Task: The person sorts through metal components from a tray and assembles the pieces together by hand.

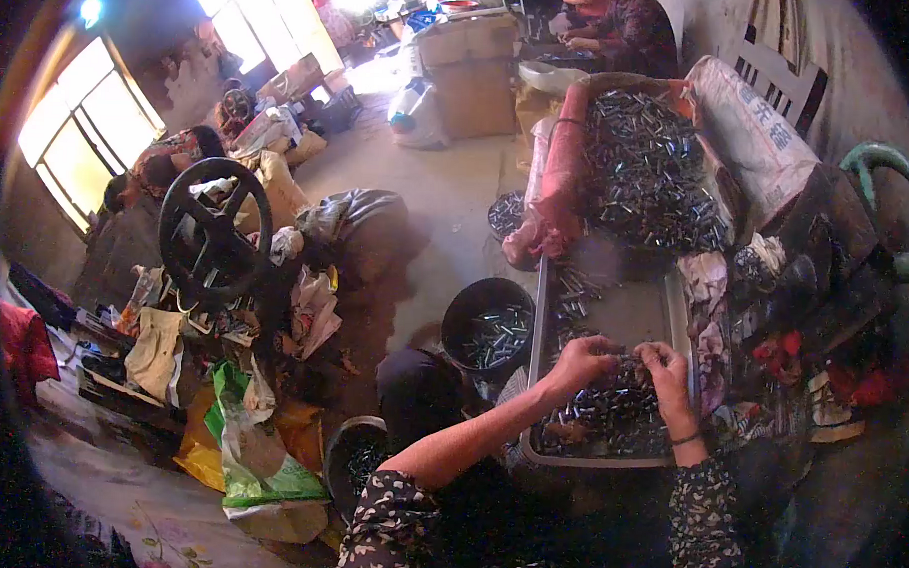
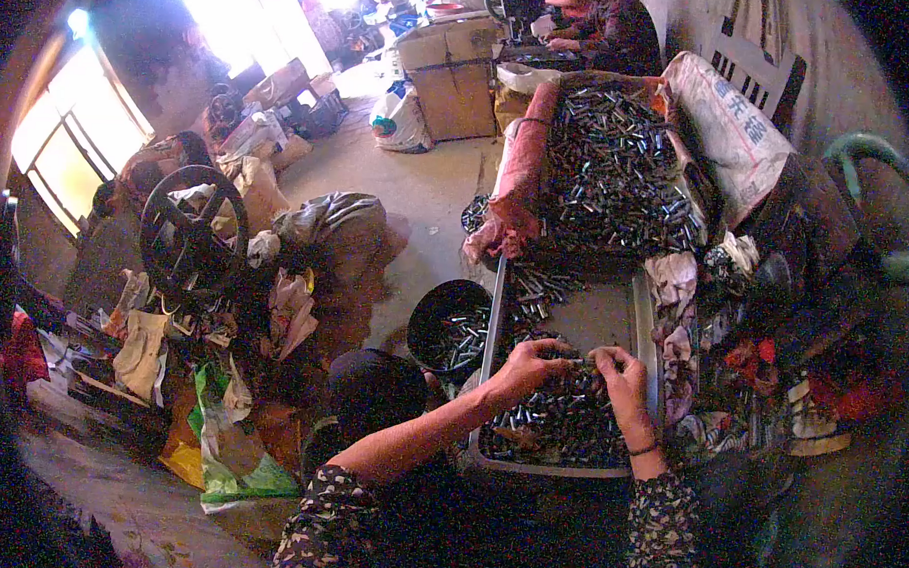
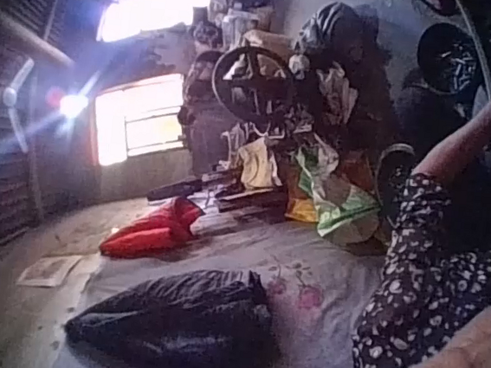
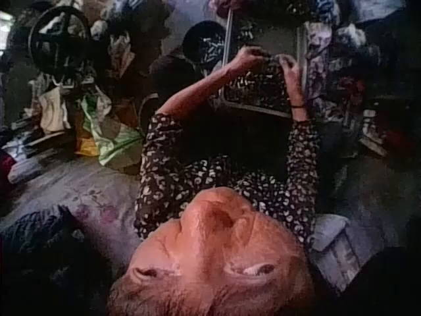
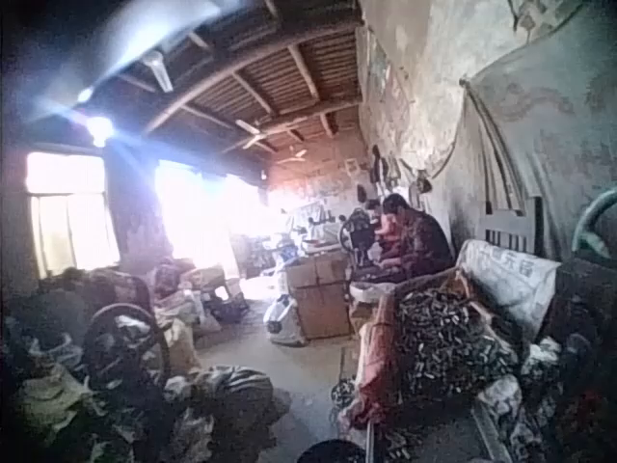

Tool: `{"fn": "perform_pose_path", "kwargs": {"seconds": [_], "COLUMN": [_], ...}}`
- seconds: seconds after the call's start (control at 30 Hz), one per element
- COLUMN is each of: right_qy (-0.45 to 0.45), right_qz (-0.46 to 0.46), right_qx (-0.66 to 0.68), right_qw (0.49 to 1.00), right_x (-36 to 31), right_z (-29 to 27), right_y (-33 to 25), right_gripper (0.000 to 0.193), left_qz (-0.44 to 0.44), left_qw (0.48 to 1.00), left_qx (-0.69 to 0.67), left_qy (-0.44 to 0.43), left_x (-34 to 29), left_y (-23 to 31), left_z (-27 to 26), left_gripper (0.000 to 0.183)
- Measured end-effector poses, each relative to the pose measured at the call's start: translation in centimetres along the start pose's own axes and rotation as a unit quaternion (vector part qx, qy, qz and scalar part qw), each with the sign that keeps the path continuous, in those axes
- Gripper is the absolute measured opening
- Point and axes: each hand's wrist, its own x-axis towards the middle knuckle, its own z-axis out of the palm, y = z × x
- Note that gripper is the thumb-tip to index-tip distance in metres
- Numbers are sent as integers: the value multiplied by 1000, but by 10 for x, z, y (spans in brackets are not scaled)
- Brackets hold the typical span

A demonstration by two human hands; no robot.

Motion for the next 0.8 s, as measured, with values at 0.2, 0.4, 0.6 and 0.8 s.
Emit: {"fn": "perform_pose_path", "kwargs": {"seconds": [0.2,0.4,0.6,0.8], "right_qy": [-46,-41,-39,-20], "right_qz": [51,41,26,-28], "right_qx": [35,26,-32,-66], "right_qw": [997,998,998,997], "right_x": [0,0,0,-3], "right_z": [3,2,2,4], "right_y": [10,7,8,4], "right_gripper": [22,22,20,19], "left_qz": [68,76,71,31], "left_qw": [993,986,981,992], "left_qx": [100,148,180,123], "left_qy": [19,30,29,2], "left_x": [1,-5,2,6], "left_y": [-10,2,-9,-13], "left_z": [-4,1,-5,-5], "left_gripper": [23,25,28,27]}}
